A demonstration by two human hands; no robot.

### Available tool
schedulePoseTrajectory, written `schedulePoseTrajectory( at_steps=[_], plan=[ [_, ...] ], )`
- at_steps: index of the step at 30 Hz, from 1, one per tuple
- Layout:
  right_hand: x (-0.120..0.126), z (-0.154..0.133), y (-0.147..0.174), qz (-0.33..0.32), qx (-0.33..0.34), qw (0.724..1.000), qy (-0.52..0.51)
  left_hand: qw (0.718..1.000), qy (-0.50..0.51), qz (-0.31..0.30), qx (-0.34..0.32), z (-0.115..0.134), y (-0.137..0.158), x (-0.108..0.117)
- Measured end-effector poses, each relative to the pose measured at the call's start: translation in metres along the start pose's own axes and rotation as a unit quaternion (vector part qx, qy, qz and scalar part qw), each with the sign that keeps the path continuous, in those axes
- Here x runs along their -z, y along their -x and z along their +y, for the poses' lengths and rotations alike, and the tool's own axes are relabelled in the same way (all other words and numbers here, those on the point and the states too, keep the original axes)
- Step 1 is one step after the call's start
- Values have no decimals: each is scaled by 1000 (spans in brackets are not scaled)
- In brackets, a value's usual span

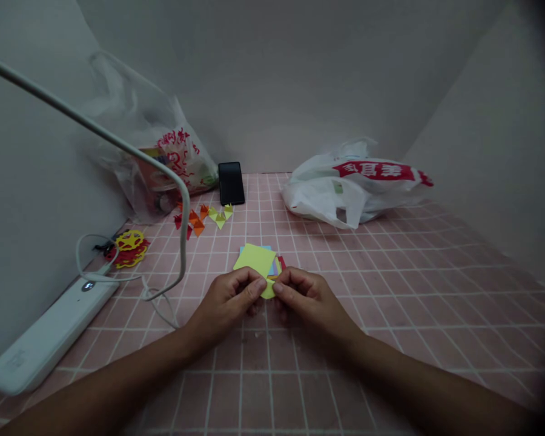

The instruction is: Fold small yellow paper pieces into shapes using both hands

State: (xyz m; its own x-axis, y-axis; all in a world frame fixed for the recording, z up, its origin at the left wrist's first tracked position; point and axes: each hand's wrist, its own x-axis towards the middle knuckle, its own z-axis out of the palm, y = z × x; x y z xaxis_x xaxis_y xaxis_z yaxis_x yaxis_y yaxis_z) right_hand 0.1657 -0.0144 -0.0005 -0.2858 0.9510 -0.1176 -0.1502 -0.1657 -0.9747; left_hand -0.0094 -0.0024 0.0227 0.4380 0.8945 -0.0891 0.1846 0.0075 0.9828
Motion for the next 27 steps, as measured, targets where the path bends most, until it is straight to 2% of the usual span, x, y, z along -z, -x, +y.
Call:
schedulePoseTrajectory(
  at_steps=[4,7,12,17,22,27],
  plan=[
    [-1,-2,0,-3,1,1000,23,1000,2,2,14,0,-2,0],
    [-1,-5,0,-8,27,998,56,1000,-17,1,20,0,-2,0],
    [0,-6,3,11,64,989,133,999,-41,-12,-4,0,-1,0],
    [0,-6,4,4,56,988,145,999,-46,-7,-3,2,1,0],
    [-1,-7,2,-8,80,983,162,995,-95,-3,-12,2,1,1],
    [-1,-11,5,11,77,980,185,999,-35,-29,7,2,1,0]
  ],
)
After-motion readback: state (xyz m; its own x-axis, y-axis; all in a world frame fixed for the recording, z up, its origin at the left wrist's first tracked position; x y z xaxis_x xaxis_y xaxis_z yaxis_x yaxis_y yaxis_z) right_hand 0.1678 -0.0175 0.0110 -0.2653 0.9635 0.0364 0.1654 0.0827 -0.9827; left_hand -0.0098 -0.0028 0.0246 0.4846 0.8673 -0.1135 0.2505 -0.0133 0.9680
